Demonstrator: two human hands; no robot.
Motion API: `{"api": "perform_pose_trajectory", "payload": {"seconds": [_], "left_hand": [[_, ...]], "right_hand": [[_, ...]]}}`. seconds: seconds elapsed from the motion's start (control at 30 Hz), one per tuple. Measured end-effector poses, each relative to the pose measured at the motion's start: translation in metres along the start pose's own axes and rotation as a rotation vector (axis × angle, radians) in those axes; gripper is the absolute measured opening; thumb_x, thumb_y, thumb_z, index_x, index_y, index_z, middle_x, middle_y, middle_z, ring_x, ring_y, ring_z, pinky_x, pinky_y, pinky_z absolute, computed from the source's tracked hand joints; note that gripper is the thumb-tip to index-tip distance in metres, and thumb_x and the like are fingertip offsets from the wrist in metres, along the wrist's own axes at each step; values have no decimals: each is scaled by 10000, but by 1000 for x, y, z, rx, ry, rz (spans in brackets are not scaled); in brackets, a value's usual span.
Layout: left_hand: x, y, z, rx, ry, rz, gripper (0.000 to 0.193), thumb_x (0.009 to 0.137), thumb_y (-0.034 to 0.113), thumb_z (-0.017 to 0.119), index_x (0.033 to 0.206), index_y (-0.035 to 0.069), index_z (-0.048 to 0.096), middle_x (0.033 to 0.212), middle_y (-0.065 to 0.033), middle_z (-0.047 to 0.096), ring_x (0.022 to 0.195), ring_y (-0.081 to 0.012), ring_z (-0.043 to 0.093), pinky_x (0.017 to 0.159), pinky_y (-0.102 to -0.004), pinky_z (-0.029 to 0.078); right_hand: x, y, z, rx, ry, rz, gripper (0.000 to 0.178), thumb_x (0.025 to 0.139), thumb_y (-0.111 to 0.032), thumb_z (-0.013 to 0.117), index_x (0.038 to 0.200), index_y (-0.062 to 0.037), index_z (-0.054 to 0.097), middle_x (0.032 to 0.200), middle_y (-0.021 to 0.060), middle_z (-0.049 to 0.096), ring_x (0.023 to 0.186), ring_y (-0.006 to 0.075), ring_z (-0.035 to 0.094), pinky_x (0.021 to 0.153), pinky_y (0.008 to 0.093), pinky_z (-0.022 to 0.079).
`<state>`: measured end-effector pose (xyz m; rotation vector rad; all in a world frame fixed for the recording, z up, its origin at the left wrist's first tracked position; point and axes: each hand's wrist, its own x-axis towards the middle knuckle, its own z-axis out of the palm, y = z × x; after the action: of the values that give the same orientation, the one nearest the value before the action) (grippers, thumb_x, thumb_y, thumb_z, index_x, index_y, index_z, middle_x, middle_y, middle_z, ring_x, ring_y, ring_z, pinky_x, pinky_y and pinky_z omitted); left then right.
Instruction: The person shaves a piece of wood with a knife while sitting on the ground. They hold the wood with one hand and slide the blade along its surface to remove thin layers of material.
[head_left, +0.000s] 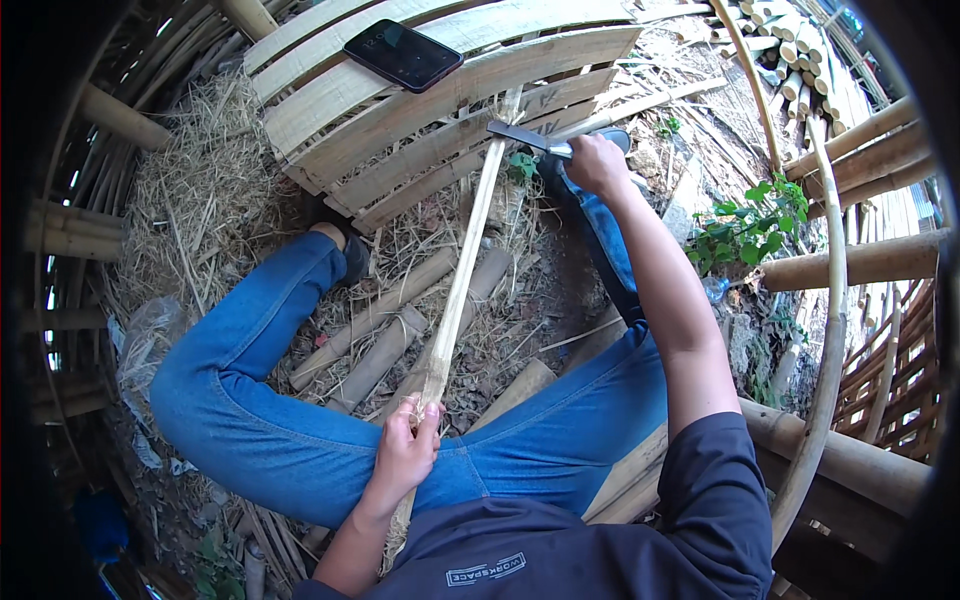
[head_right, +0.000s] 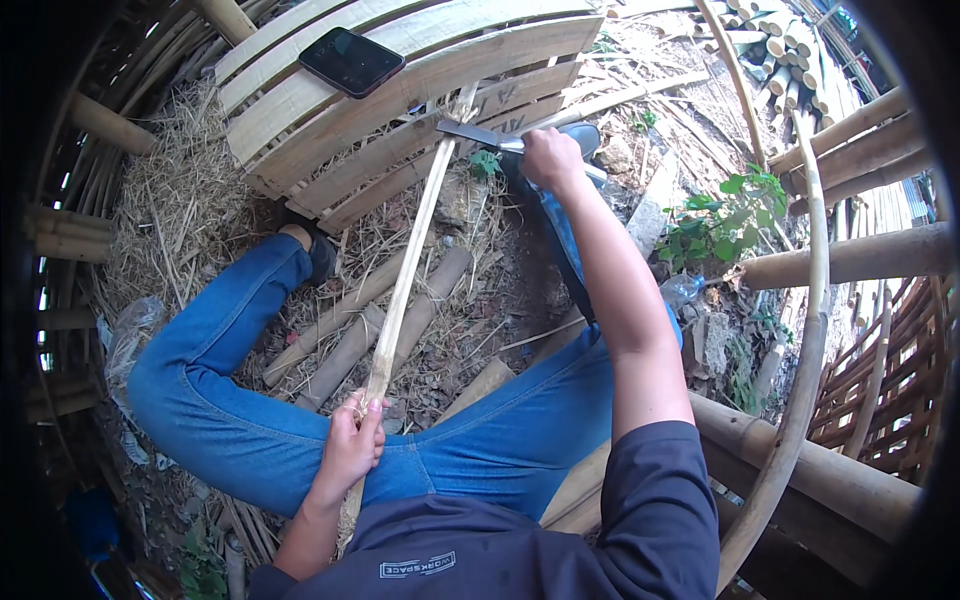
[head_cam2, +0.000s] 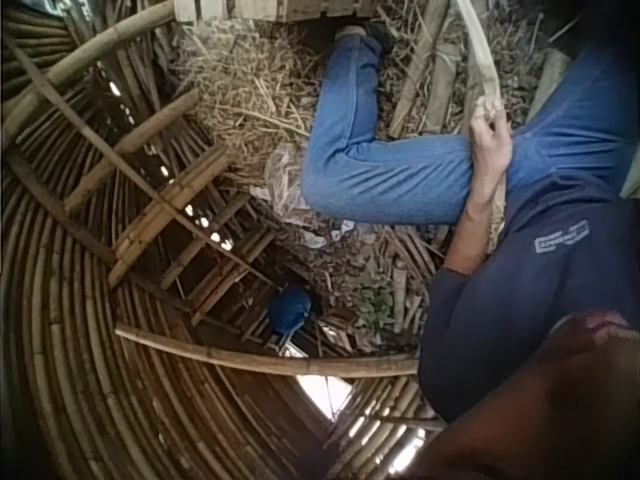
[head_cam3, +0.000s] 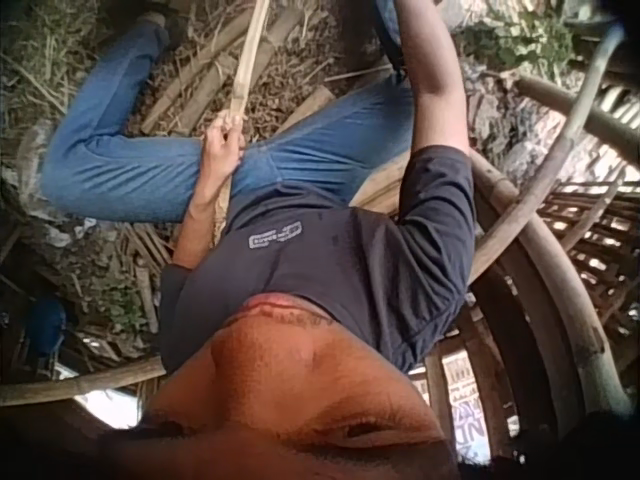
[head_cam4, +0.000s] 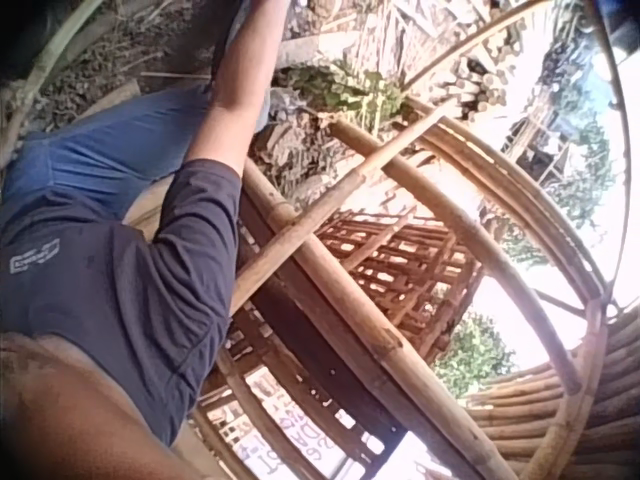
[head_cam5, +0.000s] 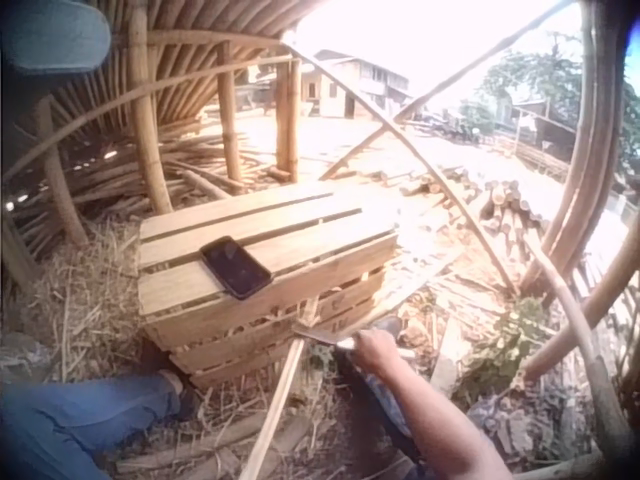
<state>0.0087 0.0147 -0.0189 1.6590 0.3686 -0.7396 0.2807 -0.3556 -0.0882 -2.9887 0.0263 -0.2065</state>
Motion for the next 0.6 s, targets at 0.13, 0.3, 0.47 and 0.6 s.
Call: {"api": "perform_pose_trajectory", "payload": {"seconds": [0.13,0.3,0.47,0.6], "left_hand": [[-1,2,3,16,6,7,239,1001,245,526,1022,12,576,642,28,505,491,-33,455,424,-205,380],[-1,5,2,-8,1,-27,235,1003,244,522,1016,15,571,637,30,495,492,-29,454,423,-204,373],[-1,5,3,-19,-30,-17,222,1005,236,516,1019,21,569,636,34,477,494,-28,447,429,-201,374],[-1,8,5,-30,-26,-24,212,1007,228,511,1029,25,569,619,36,467,488,-28,438,430,-202,369]], "right_hand": [[4,6,-9,-83,-42,-90,207,758,-119,566,914,-75,695,833,188,691,834,366,683,738,448,559],[2,1,0,-34,57,-4,189,762,-124,562,886,-88,701,836,183,693,840,369,680,735,461,559],[-5,12,0,10,26,-116,233,747,-173,637,965,-125,704,837,173,689,810,359,675,737,450,552],[-5,15,12,-17,97,34,241,750,-192,645,976,-137,707,823,185,687,807,368,674,744,458,547]]}}
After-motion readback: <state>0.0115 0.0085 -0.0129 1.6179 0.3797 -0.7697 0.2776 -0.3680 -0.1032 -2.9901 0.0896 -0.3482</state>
